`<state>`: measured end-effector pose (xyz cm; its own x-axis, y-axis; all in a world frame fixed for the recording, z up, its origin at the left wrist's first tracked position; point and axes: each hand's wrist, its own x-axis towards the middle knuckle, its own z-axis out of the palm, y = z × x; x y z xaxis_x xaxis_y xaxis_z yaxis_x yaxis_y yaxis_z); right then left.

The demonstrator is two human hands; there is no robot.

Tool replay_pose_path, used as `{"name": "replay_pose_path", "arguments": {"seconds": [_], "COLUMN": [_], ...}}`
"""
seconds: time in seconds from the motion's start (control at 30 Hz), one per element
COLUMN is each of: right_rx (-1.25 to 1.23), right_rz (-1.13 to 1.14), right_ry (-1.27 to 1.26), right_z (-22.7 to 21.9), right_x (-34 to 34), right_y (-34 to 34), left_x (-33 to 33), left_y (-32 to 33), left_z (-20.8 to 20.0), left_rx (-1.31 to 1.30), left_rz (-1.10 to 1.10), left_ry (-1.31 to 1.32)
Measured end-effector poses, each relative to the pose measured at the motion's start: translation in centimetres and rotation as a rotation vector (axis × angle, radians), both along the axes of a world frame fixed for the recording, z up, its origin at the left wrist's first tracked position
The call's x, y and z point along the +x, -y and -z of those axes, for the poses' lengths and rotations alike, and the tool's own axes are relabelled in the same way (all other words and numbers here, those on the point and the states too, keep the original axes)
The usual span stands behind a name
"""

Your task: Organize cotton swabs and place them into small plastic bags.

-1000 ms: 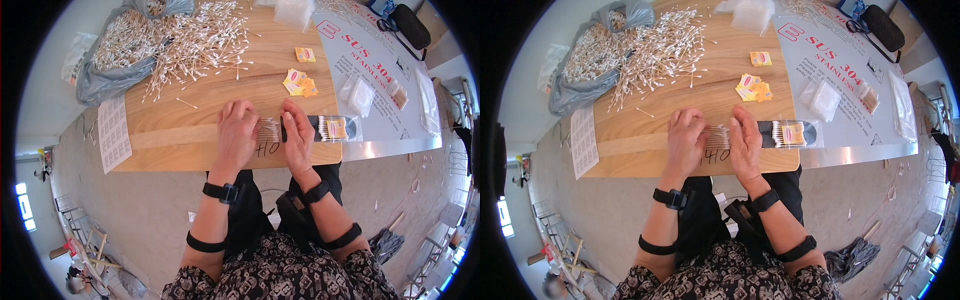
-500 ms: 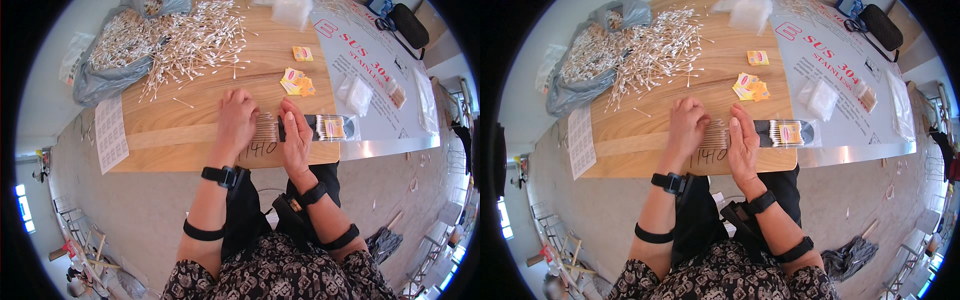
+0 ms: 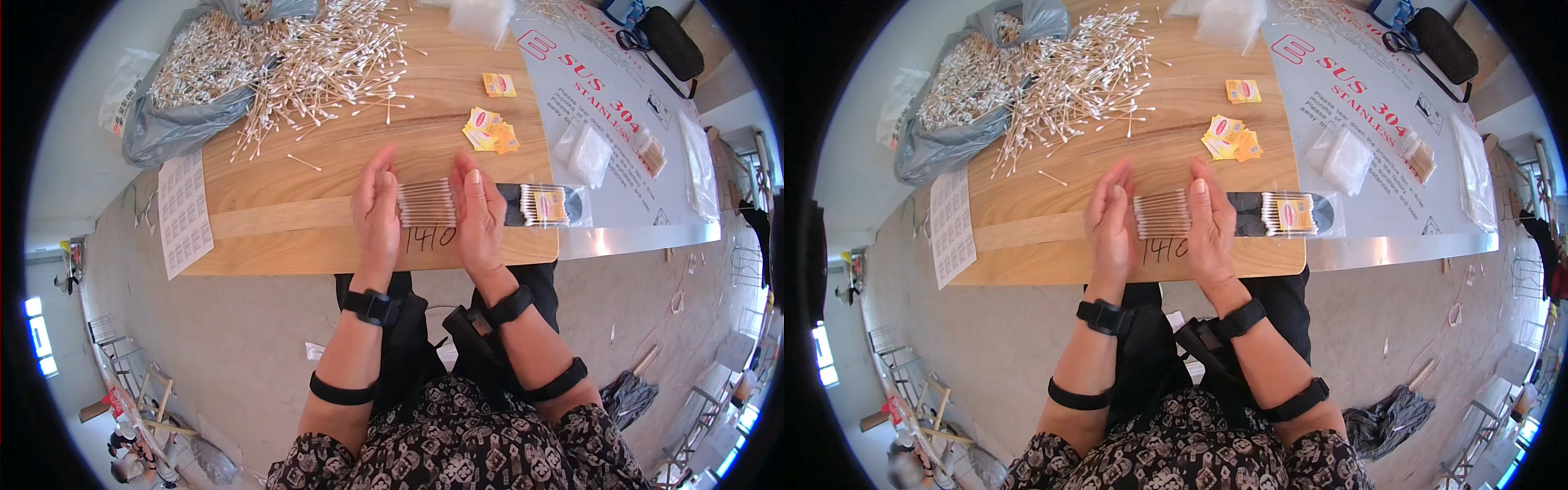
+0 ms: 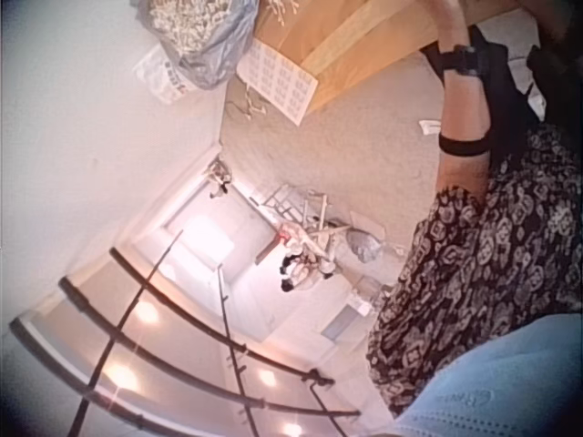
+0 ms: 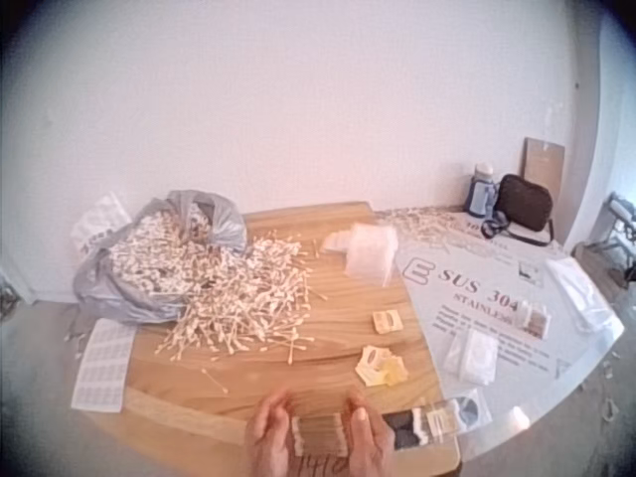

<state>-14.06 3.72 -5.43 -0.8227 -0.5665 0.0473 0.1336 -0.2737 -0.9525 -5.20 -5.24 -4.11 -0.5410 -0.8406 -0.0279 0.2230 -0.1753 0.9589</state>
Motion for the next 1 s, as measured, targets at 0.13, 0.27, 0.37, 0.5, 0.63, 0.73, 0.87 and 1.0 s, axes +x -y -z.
{"name": "replay_pose_path", "arguments": {"seconds": [0.13, 0.27, 0.37, 0.5, 0.63, 0.73, 0.87, 1.0], "right_rx": [0.218, 0.304, 0.367, 0.353, 0.373, 0.363, 0.382, 0.379], "right_rz": [0.017, -0.045, -0.142, -0.103, -0.085, -0.086, -0.147, -0.134], "right_ry": [-0.256, -0.610, -0.604, -0.793, -0.845, -0.878, -0.911, -0.871], "right_z": [0.0, -1.8, -2.1, -1.3, -1.0, -1.1, -1.4, -1.3], "right_x": [-1.5, -1.5, -1.0, -1.0, -0.9, -0.9, -1.2, -1.1], "right_y": [-2.7, -3.9, -4.3, -3.9, -3.8, -3.7, -3.8, -3.9], "left_x": [2.7, 4.0, 3.9, 3.7, 3.7, 3.8, 3.8, 3.6], "left_y": [-0.7, -1.8, -2.3, -2.2, -2.2, -2.2, -2.1, -2.1], "left_z": [-1.2, -1.9, -1.7, -1.5, -1.3, -1.1, -1.0, -1.0], "left_rx": [-0.686, -1.214, -1.210, -1.216, -1.219, -1.232, -1.246, -1.238], "left_rz": [0.146, 0.389, 0.425, 0.402, 0.392, 0.390, 0.375, 0.377], "left_ry": [0.438, 0.964, 1.019, 1.026, 1.025, 1.031, 1.032, 1.027]}}
